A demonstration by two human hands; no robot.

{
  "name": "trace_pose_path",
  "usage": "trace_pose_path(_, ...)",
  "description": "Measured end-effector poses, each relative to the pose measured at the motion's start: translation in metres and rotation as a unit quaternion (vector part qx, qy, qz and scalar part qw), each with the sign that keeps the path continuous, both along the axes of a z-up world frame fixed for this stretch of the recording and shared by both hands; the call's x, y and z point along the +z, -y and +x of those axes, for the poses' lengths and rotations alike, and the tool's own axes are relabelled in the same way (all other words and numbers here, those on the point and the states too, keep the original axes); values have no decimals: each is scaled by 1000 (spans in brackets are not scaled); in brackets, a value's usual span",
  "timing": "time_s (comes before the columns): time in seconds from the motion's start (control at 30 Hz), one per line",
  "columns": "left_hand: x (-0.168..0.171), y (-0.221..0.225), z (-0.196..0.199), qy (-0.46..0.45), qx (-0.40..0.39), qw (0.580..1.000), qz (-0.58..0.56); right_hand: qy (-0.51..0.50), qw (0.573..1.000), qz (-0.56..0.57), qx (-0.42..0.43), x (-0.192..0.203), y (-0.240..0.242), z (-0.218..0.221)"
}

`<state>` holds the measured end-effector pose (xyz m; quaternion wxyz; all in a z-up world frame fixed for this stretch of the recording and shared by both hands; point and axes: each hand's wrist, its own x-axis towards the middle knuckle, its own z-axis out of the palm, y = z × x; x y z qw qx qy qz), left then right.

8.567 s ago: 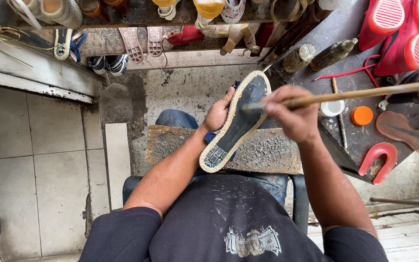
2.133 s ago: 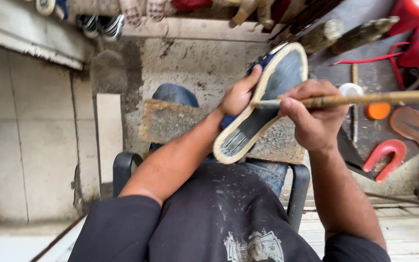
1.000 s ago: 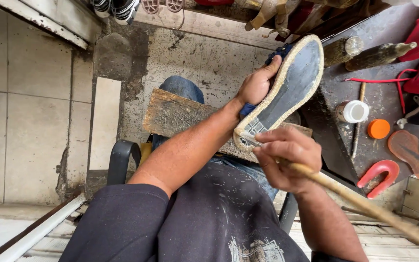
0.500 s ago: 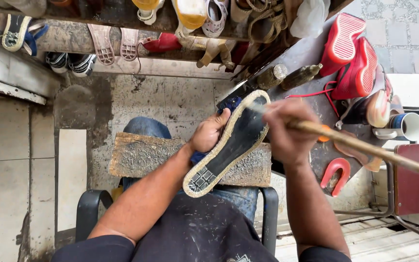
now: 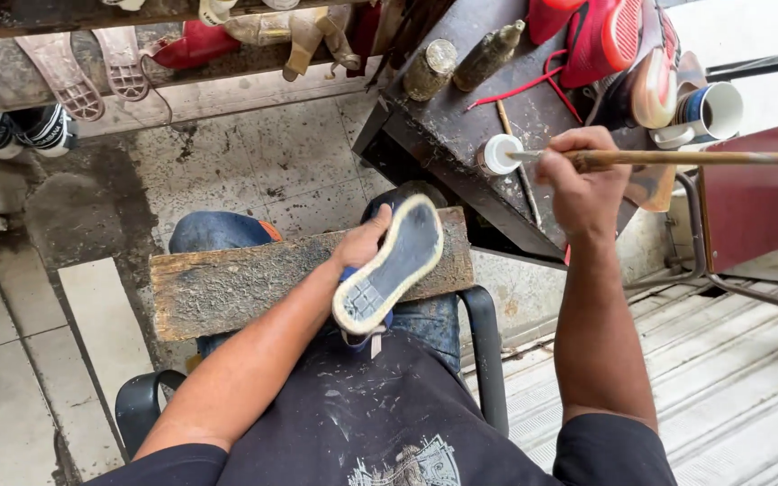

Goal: Applying adhesive to a shoe sole using a brush at a repair bench

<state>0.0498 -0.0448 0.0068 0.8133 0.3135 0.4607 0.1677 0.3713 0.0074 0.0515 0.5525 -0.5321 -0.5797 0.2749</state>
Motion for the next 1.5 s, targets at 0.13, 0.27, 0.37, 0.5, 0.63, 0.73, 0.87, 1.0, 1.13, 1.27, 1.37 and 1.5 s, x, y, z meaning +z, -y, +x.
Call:
trace_pose_path(0.13, -51, 18, 15, 73, 4, 995, -61, 53, 995, -57, -61, -18, 2, 12)
trace_pose_path(0.27, -61, 34, -9, 221, 116, 944, -215, 127, 987, -60, -81, -29, -1, 11)
trace_pose_path(0.37, -59, 56, -34, 254, 125, 939, -195, 165, 981, -58, -79, -45, -7, 16)
trace_pose_path(0.5, -41, 75, -64, 269, 169, 939, -130, 83, 989, -84, -92, -44, -5, 19)
trace_pose_path(0.63, -28, 85, -91, 336, 168, 927, -5, -133, 977, -95, -134, -57, 0, 23)
trace_pose_path(0.73, -39, 93, -92, 320, 212, 921, 67, -273, 939, -140, -155, -56, 2, 11)
trace_pose_path(0.87, -41, 90, -81, 171, 208, 929, 255, -281, 941, -60, -182, -67, 12, 5)
trace_pose_path(1.0, 1, 80, -76, 28, 139, 940, 310, -371, 929, -9, -9, -16, 40, -50)
trace_pose_path(1.13, -30, 77, -68, 60, 196, 912, 354, -278, 951, -65, 119, -15, 78, -109)
trace_pose_path(1.27, -46, 66, -58, 121, 242, 908, 320, -395, 886, -104, 221, -29, 91, -155)
trace_pose_path(1.37, -36, 58, -53, 141, 257, 902, 318, -355, 906, -117, 197, -26, 91, -177)
trace_pose_path(1.5, -23, 44, -55, 154, 258, 875, 379, -225, 965, -40, 131, -27, 85, -171)
